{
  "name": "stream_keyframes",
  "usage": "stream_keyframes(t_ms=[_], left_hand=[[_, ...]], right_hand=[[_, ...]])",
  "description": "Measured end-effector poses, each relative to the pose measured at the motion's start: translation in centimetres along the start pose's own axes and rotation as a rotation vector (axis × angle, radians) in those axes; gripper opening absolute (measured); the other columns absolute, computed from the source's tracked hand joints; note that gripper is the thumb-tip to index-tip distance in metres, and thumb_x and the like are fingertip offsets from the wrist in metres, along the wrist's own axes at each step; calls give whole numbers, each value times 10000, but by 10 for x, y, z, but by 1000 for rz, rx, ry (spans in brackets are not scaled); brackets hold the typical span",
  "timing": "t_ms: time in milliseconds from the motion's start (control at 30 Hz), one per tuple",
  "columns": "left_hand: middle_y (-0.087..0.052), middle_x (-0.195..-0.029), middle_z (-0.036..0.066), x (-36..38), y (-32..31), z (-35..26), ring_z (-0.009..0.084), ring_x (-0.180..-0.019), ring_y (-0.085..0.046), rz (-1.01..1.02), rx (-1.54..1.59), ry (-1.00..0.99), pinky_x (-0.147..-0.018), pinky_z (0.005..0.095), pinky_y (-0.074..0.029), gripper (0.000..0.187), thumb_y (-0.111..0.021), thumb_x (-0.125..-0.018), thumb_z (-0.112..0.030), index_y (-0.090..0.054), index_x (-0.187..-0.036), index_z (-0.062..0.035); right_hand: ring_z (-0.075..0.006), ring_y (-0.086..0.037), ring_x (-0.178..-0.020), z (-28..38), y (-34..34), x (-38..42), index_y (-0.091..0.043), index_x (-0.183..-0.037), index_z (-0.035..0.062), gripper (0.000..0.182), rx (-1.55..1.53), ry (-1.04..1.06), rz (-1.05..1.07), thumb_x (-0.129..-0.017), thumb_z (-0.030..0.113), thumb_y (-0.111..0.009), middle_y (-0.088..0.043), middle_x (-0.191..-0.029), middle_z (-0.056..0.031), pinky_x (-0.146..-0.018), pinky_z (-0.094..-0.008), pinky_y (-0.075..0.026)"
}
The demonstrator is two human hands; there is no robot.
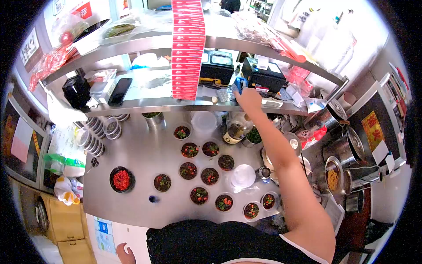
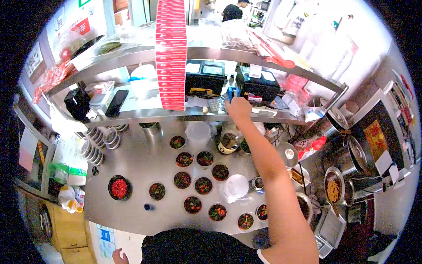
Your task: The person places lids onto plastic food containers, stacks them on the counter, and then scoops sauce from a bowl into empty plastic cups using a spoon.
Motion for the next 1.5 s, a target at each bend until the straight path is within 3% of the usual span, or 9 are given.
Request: stream_keyframes(t_ms=[133,233,333,433,600,767,1100,1333,1500], left_hand=[[-617,-1073,212,30,-13,14,383,-1041,-544,38,-1,56,-957,456,-408,272,-581,-850,-138,-628,-1080,0],[-614,-1074,217,45,-21,15,365,-1042,-544,23,0,86,-947,435,-418,281,-588,-840,-135,-625,-1077,11],[-628,-1043,164,50,-22,13,461,-1127,-494,79,44,91,-980,511,-400,251,-563,-873,-121,-636,-1099,-38],[-565,-1093,178,60,-31,36,354,-1091,-503,49,15,137,-978,439,-381,286,-594,-771,-33,-584,-1057,-29],[-605,-1070,158,82,-7,16,340,-1074,-529,-23,28,310,-970,427,-405,226,-597,-800,-69,-620,-1022,-36],[-628,-1064,146,156,8,18,319,-1040,-570,-51,49,528,-929,416,-446,204,-597,-819,-113,-648,-1009,-62],[-673,-910,151,242,-33,43,296,-847,-640,50,136,731,-802,391,-515,195,-584,-825,-179,-678,-942,-54],[-574,-1158,171,146,-3,20,331,-1092,-524,-19,52,518,-969,418,-413,301,-614,-801,-97,-607,-1097,-48],[-518,-1246,171,-58,25,-52,366,-1206,-435,-227,86,48,-1048,449,-341,414,-638,-788,-79,-557,-1194,-62]], right_hand=[[-361,-656,-707,10,11,18,-678,-799,40,378,-20,26,-59,-851,397,-563,-669,-763,-168,-655,-457,-526],[-361,-659,-726,58,6,72,-681,-817,62,346,-222,346,139,-855,370,-528,-660,-731,-180,-646,-474,-532],[-364,-642,-851,91,-45,119,-667,-901,69,317,-245,528,417,-846,357,-545,-659,-870,-183,-742,-482,-519],[-366,-578,-1038,98,-131,127,-623,-1064,76,367,-287,528,453,-830,356,-586,-609,-1114,-198,-856,-478,-479],[-403,-262,-1372,84,-218,86,-341,-1430,121,877,-37,452,581,-713,456,-719,-334,-1455,-231,-1114,-497,-261],[-399,-534,-1137,97,-200,75,-469,-1301,94,785,-22,717,473,-632,371,-774,-548,-1250,-232,-954,-471,-456],[-374,-627,-950,109,-218,58,-428,-1257,22,844,340,973,574,-554,267,-824,-628,-1043,-196,-802,-465,-519],[-375,-635,-883,124,-196,66,-425,-1176,-32,817,368,939,607,-526,246,-834,-638,-931,-220,-730,-448,-522],[-362,-642,-841,123,-197,61,-425,-1173,-23,777,303,913,690,-543,229,-805,-645,-882,-209,-732,-440,-527]])
Point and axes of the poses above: each hand's wrist, its own x-axis away from the middle knuckle, its own y-axis out of the back of the hand, z = x × y, the point moved 5 cm from there along -x, towards the middle knuckle
